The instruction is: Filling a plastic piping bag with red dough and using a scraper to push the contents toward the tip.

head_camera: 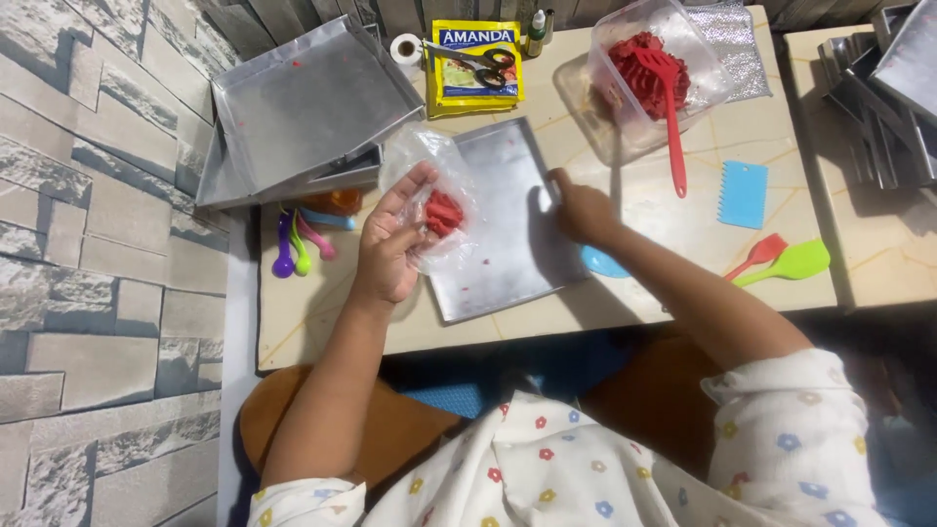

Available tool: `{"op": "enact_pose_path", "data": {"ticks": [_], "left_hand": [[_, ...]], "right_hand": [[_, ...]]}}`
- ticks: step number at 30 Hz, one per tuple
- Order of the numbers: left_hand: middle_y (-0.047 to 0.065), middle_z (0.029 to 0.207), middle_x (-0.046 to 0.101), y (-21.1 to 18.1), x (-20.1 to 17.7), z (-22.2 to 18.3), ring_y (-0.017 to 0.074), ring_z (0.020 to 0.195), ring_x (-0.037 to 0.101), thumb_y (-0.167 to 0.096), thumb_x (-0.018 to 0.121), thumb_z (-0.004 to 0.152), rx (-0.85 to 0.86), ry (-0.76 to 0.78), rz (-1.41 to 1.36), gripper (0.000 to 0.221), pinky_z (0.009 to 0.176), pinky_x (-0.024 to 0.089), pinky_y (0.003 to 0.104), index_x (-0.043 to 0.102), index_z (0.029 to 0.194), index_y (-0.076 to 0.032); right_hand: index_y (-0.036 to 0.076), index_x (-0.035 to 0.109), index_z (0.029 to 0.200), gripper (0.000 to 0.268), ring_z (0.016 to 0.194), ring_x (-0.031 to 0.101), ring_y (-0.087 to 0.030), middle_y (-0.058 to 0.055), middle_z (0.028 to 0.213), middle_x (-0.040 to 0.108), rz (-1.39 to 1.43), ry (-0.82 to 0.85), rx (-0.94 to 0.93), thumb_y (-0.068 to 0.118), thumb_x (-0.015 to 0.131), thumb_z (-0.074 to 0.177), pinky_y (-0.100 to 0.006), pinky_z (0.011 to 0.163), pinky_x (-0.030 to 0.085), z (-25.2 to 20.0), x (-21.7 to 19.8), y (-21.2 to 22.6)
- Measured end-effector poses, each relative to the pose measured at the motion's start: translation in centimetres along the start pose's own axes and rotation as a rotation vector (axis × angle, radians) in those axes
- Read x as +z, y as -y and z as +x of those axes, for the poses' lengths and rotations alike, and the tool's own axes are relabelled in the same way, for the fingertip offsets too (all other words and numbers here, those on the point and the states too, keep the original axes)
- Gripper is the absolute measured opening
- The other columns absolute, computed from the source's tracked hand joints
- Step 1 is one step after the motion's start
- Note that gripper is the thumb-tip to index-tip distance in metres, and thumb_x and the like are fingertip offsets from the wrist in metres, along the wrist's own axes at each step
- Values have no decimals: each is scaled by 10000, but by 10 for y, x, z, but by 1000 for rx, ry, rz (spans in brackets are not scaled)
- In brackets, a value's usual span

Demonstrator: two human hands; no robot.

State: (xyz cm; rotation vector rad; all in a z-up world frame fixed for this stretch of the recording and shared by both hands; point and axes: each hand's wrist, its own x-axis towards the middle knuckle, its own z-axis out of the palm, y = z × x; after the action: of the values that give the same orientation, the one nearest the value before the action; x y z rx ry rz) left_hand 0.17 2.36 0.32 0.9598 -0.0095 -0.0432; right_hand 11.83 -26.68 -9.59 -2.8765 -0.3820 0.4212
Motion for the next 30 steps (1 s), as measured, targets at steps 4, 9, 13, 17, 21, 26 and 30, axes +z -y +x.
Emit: {"op": "enact_pose_path", "data": {"ticks": [4,9,13,17,21,26,30], "left_hand": [[142,1508,523,-10,5,-5,289,1351,538,129,569,845,-16,-9,-9,691,969,554,270,494,1495,-94],[133,1513,518,-6,2,-1,291,1371,519,133,575,845,-27,-8,-22,693,999,539,285,499,1492,-104],[133,1528,501,-1,-3,0,286,1395,495,130,579,848,-20,-5,-31,692,1029,518,284,490,1497,-96],[115,1531,499,-9,2,-3,282,1406,490,118,574,852,-44,-7,20,694,1028,523,285,481,1498,-116],[118,1533,501,-7,-1,-1,291,1404,495,122,583,855,-45,-30,6,692,1022,525,281,490,1496,-123],[116,1555,480,-7,-1,-2,280,1442,468,127,536,876,-26,-11,-5,679,1044,511,269,465,1510,-106],[117,1566,466,-3,-4,0,276,1453,453,120,534,891,-12,12,20,671,1072,496,288,458,1515,-114]], "right_hand": [[232,420,1360,503,896,755,-413,-190,971,743,-152,-19,23,121,598,903,-536,739,597,-10,-15,-37],[142,765,1146,373,959,708,-357,-155,1122,694,-349,-461,-345,105,757,775,-460,698,600,-35,-48,-10],[112,804,1015,188,924,729,-312,-133,1012,754,-100,-255,-456,116,705,855,-401,758,585,-23,17,0],[145,775,868,116,766,704,-186,-56,803,751,-195,-237,-722,149,672,920,-310,683,556,-37,15,22],[108,748,865,134,719,699,-183,-58,738,718,-216,-265,-749,117,635,936,-305,672,550,-40,20,23],[88,776,936,126,759,711,-205,-77,773,732,-49,-159,-606,130,659,948,-312,715,567,-43,17,34],[43,775,984,146,865,739,-322,-160,864,758,167,2,-609,144,681,936,-422,762,597,-55,33,47]]}}
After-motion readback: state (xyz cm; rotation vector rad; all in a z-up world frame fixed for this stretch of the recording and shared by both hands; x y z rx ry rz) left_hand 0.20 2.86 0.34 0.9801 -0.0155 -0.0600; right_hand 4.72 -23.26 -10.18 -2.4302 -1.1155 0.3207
